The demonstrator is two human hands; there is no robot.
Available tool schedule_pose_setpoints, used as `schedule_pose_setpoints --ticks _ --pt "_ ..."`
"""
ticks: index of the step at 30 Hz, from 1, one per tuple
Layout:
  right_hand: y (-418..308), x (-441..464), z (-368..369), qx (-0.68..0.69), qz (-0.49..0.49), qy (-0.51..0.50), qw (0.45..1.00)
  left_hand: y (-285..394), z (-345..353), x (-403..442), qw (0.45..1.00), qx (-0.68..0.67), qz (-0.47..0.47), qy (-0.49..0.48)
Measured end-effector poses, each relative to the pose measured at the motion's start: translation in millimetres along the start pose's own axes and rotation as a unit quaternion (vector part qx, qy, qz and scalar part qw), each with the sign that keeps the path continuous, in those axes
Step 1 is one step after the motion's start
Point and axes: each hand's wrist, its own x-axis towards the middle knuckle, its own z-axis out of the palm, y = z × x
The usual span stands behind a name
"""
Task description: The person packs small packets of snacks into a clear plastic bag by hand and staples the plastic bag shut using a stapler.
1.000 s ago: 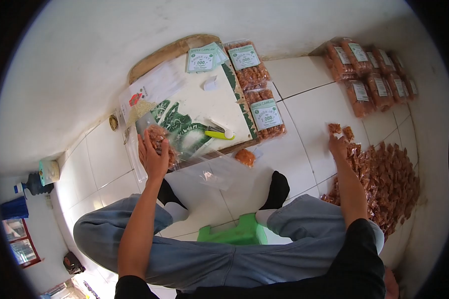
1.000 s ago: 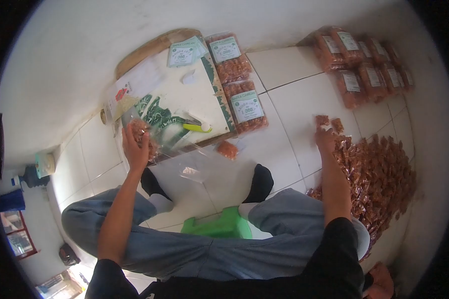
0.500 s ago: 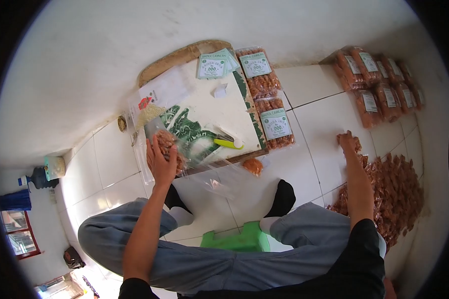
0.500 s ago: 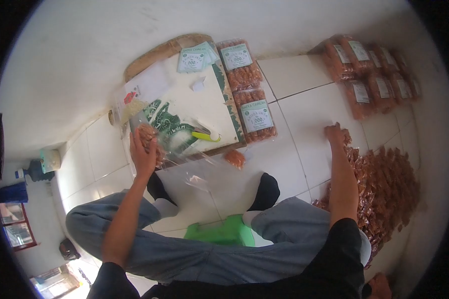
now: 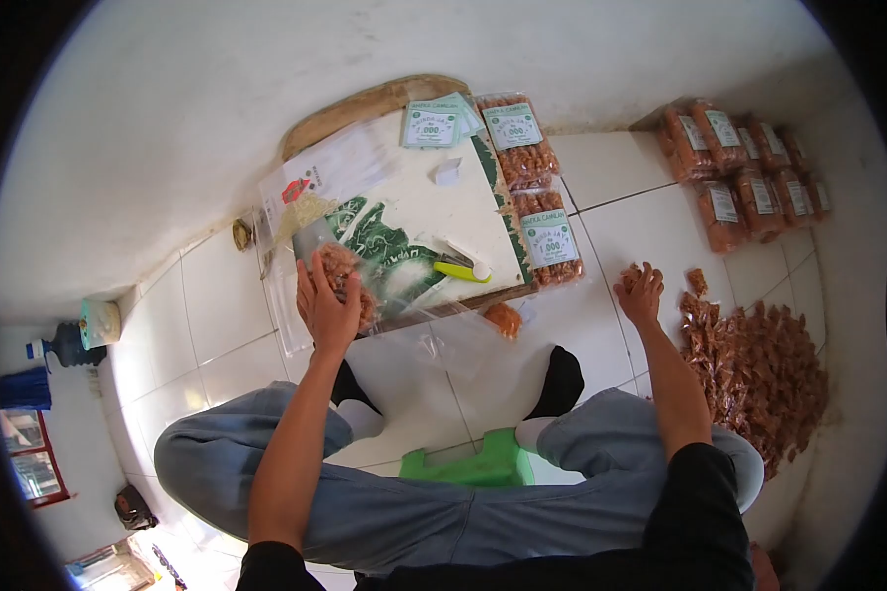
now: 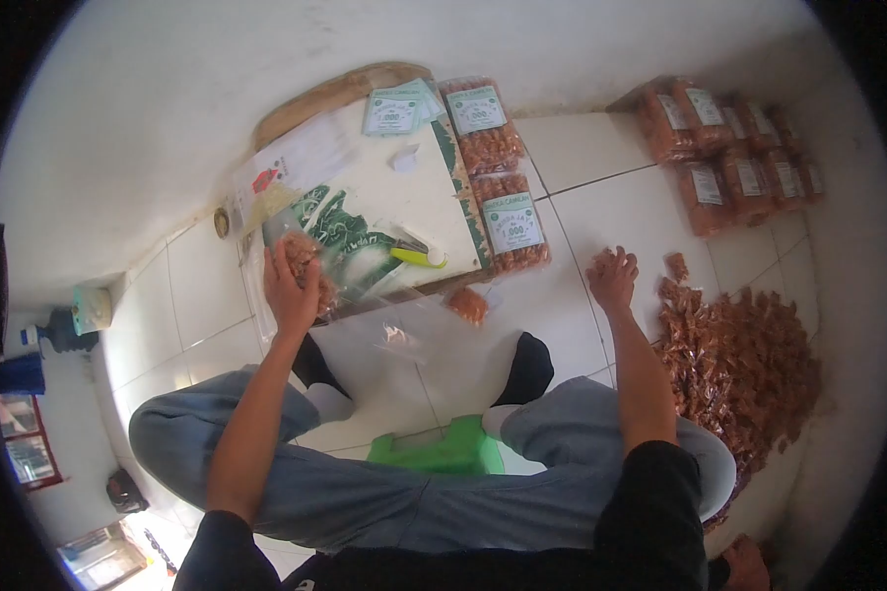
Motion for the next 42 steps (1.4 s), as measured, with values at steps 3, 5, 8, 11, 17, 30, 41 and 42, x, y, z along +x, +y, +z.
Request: schedule_pose_setpoints --ticks 3,5,8,11,17,30,41,42 --pt "-16 -12 -17 -0.054 0.078 -0.053 0.994 3 -1 0 1.000 0.013 -0.012 -0.004" --pt "-18 -13 -19 -0.081 0.103 -0.073 0.989 1 0 0 1.000 0.027 -0.010 -0.004" --pt "-2 -7 -5 -0.119 0.106 -0.084 0.984 1 -2 0 0.999 0.030 -0.012 -0.008" --pt "-1 -4 -9 -0.106 0.146 -0.077 0.981 2 0 0 0.999 0.041 -0.014 -0.008" --pt "-23 -15 -22 -0.122 0.174 -0.074 0.974 1 0 0 0.999 0.040 -0.008 -0.002" --pt "-20 -6 -24 -0.131 0.176 -0.064 0.973 3 0 -1 0.999 0.042 0.002 0.019" --pt "5 -22 -27 -0.044 0.105 -0.089 0.989 3 -2 -1 0.999 0.041 -0.010 -0.003" --pt "6 -25 -21 -0.048 0.107 -0.072 0.991 4 -2 -1 0.999 0.041 -0.011 -0.003"
